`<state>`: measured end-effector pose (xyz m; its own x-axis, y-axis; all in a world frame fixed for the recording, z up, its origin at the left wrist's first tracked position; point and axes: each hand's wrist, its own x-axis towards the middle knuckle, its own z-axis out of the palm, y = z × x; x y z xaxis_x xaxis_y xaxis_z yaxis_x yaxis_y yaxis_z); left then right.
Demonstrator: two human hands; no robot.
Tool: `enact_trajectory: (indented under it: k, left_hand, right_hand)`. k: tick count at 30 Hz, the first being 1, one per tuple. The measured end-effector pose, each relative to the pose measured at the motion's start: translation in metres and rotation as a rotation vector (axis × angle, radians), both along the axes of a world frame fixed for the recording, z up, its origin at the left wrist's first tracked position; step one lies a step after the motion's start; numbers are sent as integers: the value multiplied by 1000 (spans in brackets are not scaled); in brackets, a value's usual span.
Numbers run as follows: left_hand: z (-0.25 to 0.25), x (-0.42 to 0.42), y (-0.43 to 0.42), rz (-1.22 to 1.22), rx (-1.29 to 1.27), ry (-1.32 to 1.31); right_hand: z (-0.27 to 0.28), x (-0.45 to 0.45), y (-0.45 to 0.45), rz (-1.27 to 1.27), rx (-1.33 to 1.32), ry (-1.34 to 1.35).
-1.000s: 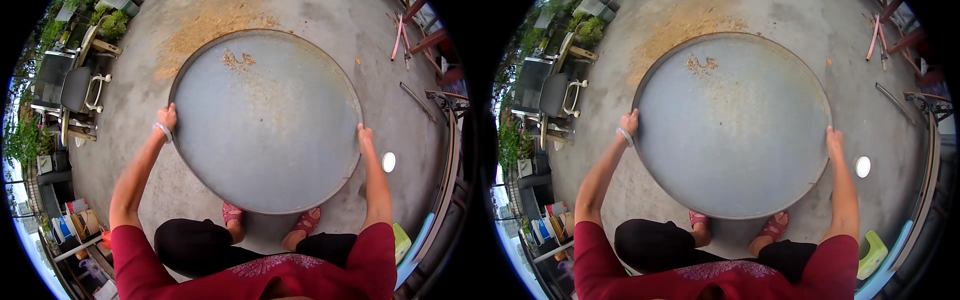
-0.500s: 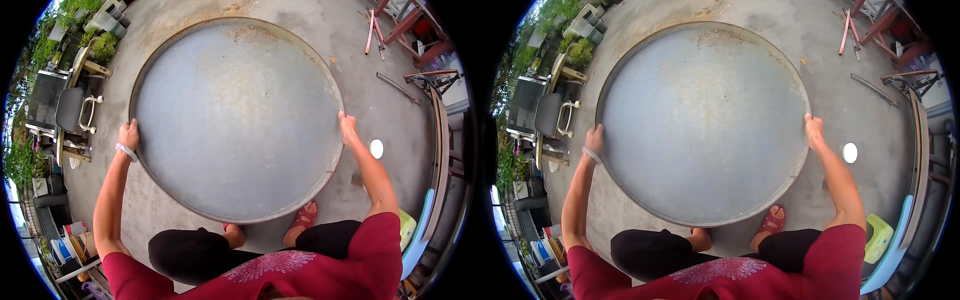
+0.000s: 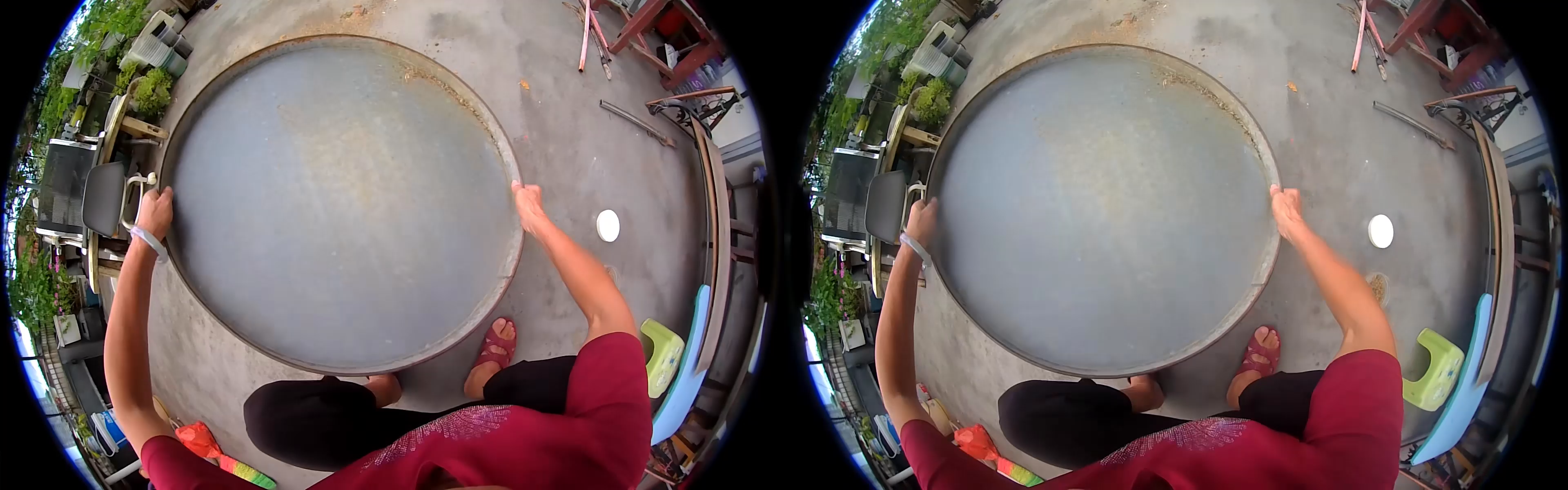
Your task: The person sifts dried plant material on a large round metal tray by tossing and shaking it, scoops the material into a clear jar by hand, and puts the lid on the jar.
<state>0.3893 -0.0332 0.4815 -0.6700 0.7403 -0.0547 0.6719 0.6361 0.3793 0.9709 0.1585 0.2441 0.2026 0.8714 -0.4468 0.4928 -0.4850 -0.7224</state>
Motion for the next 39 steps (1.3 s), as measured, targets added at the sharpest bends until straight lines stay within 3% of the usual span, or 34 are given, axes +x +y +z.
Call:
enact_trajectory:
  k: [2,3,5,6,8,11,13,14,15,16,19,23,24,26,29,33,34,35,37,39]
  left_hand:
    - [-4,-28,26,-75,74,58]
    - [15,-13,28,-18,-31,68]
    - [25,15,1,-82,151,-167]
    - [19,21,-8,-186,291,-127]
    - [27,16,1,-145,190,-57]
    - [49,21,37,-88,124,40]
    - [60,15,26,-150,150,83]
    - [64,27,10,-172,230,-80]
    - [58,24,3,-285,347,-1]
    - [61,16,3,-260,295,4]
    - [64,-23,28,-157,163,141]
    - [67,-35,21,-197,71,174]
    - [55,-12,8,-232,324,-41]
    - [48,-24,1,-233,218,24]
    - [42,-55,30,-81,9,90]
    - [19,-31,1,-137,120,-99]
    - [6,-29,-12,-213,149,-17]
    - [-5,-27,-18,-267,120,166]
    - [-16,-27,-4,-108,-56,57]
    - [-32,-21,14,-75,118,-28]
  right_hand:
    - [-3,-2,-10,-8,-61,23]
    - [-10,-2,-16,-52,-41,31]
    - [-28,2,-31,-117,8,23]
    - [-33,2,-40,-142,37,7]
    - [-45,-1,-39,-170,94,-36]
    - [-4,-22,-7,-36,55,-36]
    - [-10,-14,-15,-60,92,-64]
    - [-27,-9,-30,-94,100,-58]
    - [-28,-12,-43,-127,104,-48]
    - [-29,-16,-50,-131,202,-91]
    - [-6,-36,-17,-53,114,8]
    - [-3,-21,-20,-35,130,-94]
    - [-28,-12,-40,-50,175,-144]
    - [-33,-17,-49,-57,203,-173]
    - [11,-38,-4,57,41,-79]
    - [-17,-15,-35,33,152,-260]
    - [-42,-4,-44,29,184,-362]
    - [-40,-6,-37,40,190,-315]
    - [-29,-4,-26,82,156,-240]
    - [-8,-6,-20,95,100,-217]
